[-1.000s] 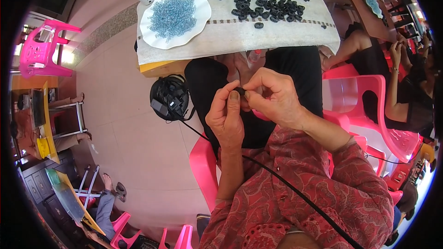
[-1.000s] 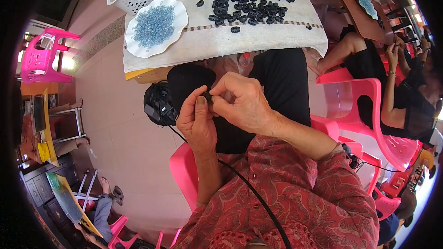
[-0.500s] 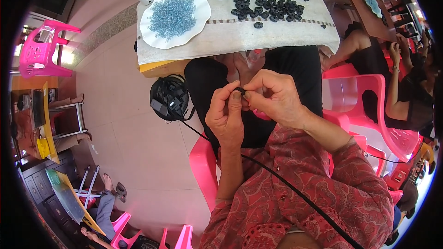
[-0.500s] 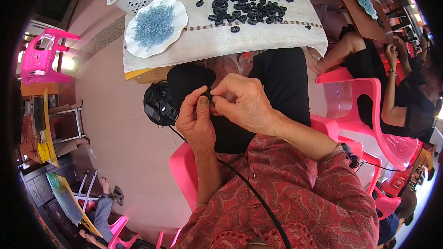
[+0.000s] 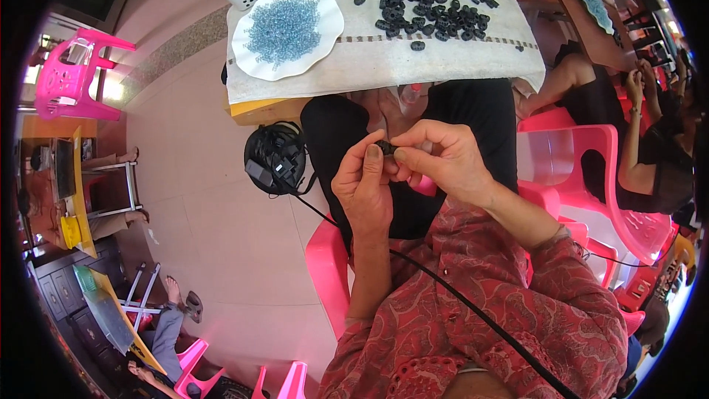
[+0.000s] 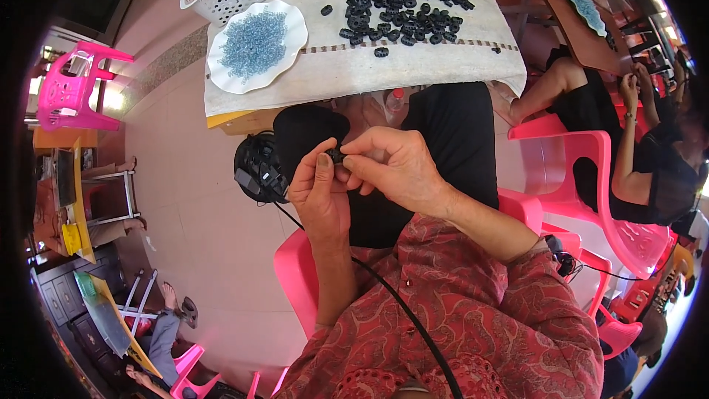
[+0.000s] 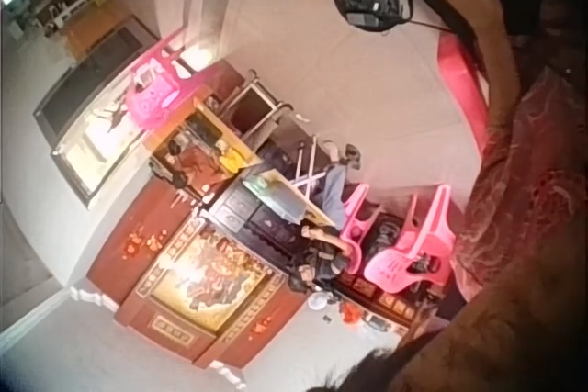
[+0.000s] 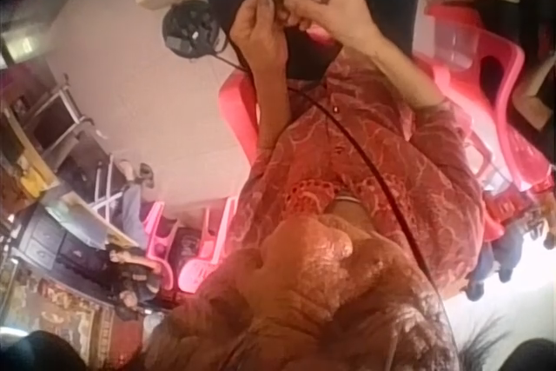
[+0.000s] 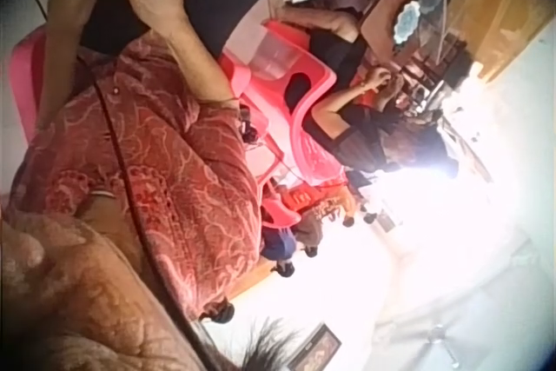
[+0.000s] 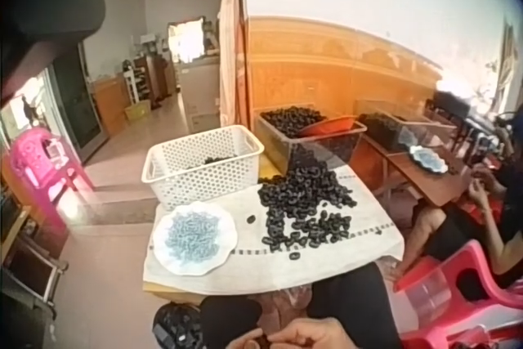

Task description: The person picks up black components from the table and small pins from a plate, then inserts the pins into the components by hand.

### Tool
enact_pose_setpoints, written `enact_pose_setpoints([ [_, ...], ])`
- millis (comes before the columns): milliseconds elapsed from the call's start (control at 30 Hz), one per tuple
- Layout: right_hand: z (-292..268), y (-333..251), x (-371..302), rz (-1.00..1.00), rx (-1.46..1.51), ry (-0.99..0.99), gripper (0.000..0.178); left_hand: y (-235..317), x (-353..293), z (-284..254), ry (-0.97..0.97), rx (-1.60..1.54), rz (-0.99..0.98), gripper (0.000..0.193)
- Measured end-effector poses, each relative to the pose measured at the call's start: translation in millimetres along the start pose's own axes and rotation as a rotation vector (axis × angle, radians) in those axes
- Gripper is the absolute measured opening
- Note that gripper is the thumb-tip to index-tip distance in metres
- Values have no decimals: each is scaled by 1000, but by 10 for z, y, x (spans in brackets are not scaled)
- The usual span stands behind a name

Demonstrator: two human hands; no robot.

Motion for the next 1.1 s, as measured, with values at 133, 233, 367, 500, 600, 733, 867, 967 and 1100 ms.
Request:
enact_pose_setpoints([
  [133,-1,-1,-11,3,24,16,8,-4,-12,16,8,-23,-13,23],
  [233,-25,4,-14,-15,-6,33,10,30,-24,50,-46,39,29,23],
  [367,-65,15,-16,-114,-127,100,9,58,-24,94,-94,108,67,22],
  [500,-53,-86,-65,-230,-285,134,8,93,-34,92,-107,240,134,21],
  [600,-31,-89,-80,-196,-204,90,7,145,-28,96,-120,341,189,22],
  [733,-61,-48,-64,-86,-43,-29,7,163,-23,97,-115,217,125,21],
  [867,-130,-71,-33,-93,-78,-135,8,96,-36,102,-135,73,68,19],
  [967,-157,-89,-19,-93,-61,-166,9,70,-46,136,-152,6,45,20],
  [1100,-135,-81,-22,-33,-20,-171,8,37,-49,123,-128,-9,20,20],
])
Point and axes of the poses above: each hand's wrist, its own x-axis towards the middle knuckle, its own z-axis out of the palm, y = z × x, the point moved 6 cm from there along x, towards the middle knuckle, and after that the axes turned 10 degrees about z, right-handed, at the moved point
